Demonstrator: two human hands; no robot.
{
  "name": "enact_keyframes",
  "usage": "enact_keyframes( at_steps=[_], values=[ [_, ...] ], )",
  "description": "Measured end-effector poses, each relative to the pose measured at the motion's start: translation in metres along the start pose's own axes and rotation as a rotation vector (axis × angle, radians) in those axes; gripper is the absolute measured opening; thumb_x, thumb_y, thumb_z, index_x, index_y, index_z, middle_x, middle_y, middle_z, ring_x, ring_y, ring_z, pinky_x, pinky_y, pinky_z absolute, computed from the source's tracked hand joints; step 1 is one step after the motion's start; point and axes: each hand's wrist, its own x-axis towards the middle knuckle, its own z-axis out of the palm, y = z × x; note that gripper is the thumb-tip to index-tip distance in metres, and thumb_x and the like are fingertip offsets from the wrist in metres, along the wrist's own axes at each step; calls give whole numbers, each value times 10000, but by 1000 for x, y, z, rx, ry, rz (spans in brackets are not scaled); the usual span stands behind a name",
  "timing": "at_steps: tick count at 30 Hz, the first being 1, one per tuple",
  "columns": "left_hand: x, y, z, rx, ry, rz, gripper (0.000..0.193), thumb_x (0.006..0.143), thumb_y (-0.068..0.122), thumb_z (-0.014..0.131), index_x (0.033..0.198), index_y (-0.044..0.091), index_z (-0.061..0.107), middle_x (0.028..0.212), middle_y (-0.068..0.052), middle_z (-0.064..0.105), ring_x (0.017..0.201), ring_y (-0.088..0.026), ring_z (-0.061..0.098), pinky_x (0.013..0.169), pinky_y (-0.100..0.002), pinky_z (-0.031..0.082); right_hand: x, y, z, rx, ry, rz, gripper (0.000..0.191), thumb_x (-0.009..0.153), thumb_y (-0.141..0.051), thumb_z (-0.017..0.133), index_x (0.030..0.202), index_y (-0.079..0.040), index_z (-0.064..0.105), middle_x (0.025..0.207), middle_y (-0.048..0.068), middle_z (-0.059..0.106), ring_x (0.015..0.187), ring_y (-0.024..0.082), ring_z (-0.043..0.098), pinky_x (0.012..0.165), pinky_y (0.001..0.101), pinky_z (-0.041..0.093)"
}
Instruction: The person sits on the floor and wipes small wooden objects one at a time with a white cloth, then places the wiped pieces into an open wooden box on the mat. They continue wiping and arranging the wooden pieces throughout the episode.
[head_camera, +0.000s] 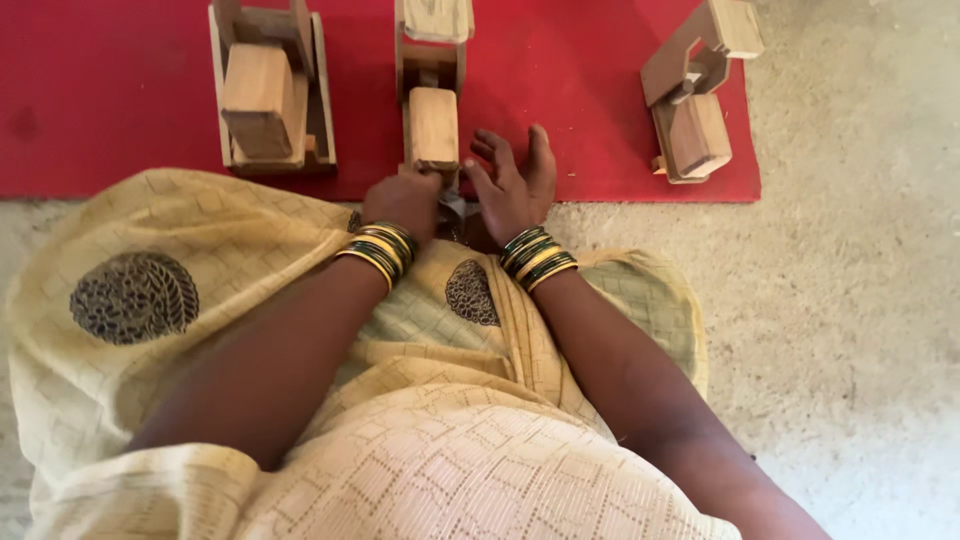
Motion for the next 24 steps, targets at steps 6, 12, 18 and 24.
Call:
enact_keyframes(
  at_steps=[6, 12, 18, 24],
  values=[
    [-8, -50, -43, -186, 115, -381, 207, 998, 250, 620, 1070, 79, 712, 977, -192, 744, 877, -334, 735, 778, -467, 589, -18, -33, -3, -802, 280, -163, 311, 833, -242, 783, 1134, -168, 757, 1184, 147, 675, 1492, 385, 362, 1216, 486, 292],
    [-35, -5, -47, -1313, -127, -538, 245, 954, 240, 592, 1149, 156, 715, 1038, -106, 758, 964, -231, 713, 830, -389, 591, -44, -103, 9, -710, 96, -412, 301, 850, -231, 788, 1139, -161, 743, 924, 8, 769, 1314, 286, 441, 1214, 607, 22],
    [-28, -3, -28, -944, 324, -363, 639, 850, 201, 712, 1447, 85, 515, 1433, -177, 470, 1284, -311, 533, 1114, -424, 467, -21, -114, 10, -528, 254, -148, 276, 855, -220, 714, 1129, -250, 703, 1027, -65, 735, 1103, 248, 601, 1185, 447, 344],
    [10, -7, -22, -563, 79, -173, 1125, 727, 311, 817, 1597, 80, 143, 1667, -183, 161, 1540, -396, 123, 1194, -526, 163, -3, -99, 17, -854, 93, -506, 248, 804, -21, 653, 1015, -126, 730, 1188, 84, 740, 1029, 286, 701, 1009, 481, 493]
  ],
)
